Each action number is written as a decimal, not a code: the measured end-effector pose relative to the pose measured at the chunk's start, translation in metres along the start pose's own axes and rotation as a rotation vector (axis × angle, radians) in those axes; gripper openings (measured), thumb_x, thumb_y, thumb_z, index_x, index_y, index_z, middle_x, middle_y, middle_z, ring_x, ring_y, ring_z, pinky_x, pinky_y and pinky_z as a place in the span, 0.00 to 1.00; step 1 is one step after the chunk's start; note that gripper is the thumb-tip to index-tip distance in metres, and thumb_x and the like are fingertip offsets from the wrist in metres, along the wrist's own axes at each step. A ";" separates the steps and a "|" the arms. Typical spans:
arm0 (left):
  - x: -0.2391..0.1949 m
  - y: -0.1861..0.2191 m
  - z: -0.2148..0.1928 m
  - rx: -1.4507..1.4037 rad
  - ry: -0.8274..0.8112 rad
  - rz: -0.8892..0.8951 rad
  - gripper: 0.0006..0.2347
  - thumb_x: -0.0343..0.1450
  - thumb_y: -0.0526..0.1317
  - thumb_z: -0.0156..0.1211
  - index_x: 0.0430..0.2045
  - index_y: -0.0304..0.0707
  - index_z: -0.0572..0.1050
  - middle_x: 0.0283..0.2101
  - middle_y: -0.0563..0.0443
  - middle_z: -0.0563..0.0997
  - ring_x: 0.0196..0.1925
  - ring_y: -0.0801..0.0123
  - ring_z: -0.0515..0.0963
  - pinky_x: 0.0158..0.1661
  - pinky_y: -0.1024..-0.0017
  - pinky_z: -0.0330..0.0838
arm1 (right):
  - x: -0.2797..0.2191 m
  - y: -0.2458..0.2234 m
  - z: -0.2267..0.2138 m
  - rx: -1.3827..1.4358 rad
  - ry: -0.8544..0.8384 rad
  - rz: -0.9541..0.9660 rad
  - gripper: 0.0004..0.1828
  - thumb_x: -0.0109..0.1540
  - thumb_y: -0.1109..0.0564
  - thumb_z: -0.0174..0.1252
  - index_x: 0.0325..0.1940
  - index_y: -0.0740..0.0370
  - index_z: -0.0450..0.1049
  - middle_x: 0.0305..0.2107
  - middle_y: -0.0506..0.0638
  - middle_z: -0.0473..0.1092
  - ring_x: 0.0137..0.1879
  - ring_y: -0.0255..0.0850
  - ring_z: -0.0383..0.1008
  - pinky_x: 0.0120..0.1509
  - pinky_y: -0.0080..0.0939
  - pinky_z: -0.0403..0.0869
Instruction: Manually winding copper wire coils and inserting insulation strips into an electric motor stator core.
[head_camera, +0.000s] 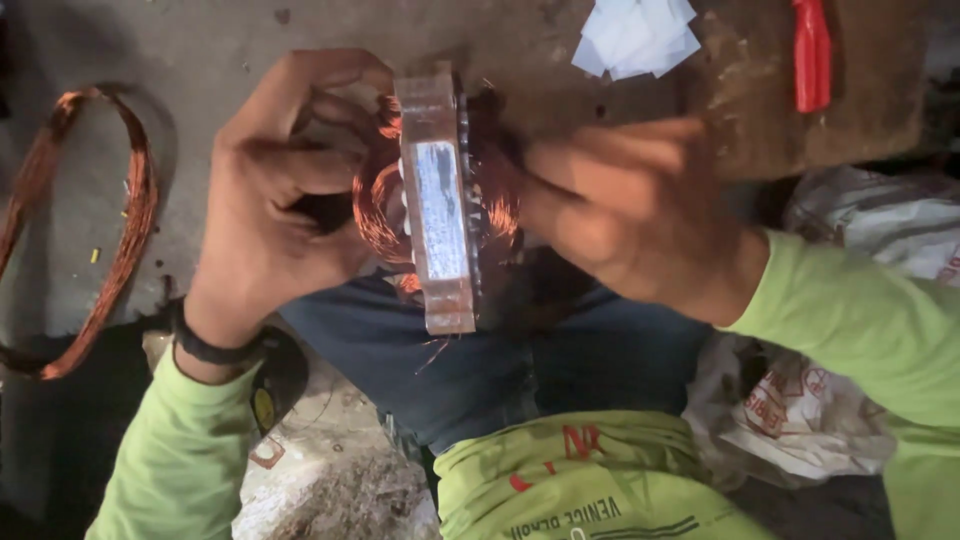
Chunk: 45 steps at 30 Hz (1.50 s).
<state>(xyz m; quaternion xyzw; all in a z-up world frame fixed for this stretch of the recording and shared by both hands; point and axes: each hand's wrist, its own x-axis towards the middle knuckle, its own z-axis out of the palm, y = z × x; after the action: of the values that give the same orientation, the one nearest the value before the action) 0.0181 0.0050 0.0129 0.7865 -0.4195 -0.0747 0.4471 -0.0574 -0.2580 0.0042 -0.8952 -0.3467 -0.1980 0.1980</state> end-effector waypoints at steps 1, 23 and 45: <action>0.002 0.003 0.001 -0.004 -0.001 0.001 0.07 0.62 0.27 0.73 0.29 0.26 0.80 0.61 0.39 0.71 0.45 0.64 0.82 0.45 0.71 0.78 | -0.001 -0.001 0.000 -0.001 -0.003 0.003 0.03 0.63 0.58 0.68 0.39 0.58 0.86 0.28 0.44 0.77 0.22 0.30 0.71 0.23 0.33 0.69; -0.003 -0.001 -0.005 0.023 -0.035 0.026 0.07 0.62 0.27 0.72 0.29 0.24 0.80 0.60 0.40 0.73 0.43 0.63 0.83 0.44 0.69 0.77 | 0.012 -0.001 -0.010 0.161 -0.029 0.017 0.08 0.58 0.63 0.68 0.40 0.68 0.82 0.35 0.53 0.77 0.28 0.44 0.77 0.30 0.40 0.74; -0.002 0.016 0.000 0.221 -0.032 -0.021 0.10 0.56 0.26 0.70 0.29 0.28 0.83 0.53 0.42 0.75 0.43 0.59 0.83 0.39 0.67 0.77 | -0.001 0.009 -0.003 0.334 -0.111 0.203 0.07 0.62 0.60 0.72 0.40 0.64 0.81 0.30 0.53 0.73 0.33 0.48 0.75 0.38 0.46 0.73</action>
<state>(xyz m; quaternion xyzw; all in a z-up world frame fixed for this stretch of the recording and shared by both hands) 0.0070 0.0027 0.0247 0.8340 -0.4240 -0.0452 0.3501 -0.0526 -0.2657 0.0040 -0.8898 -0.2932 -0.0674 0.3432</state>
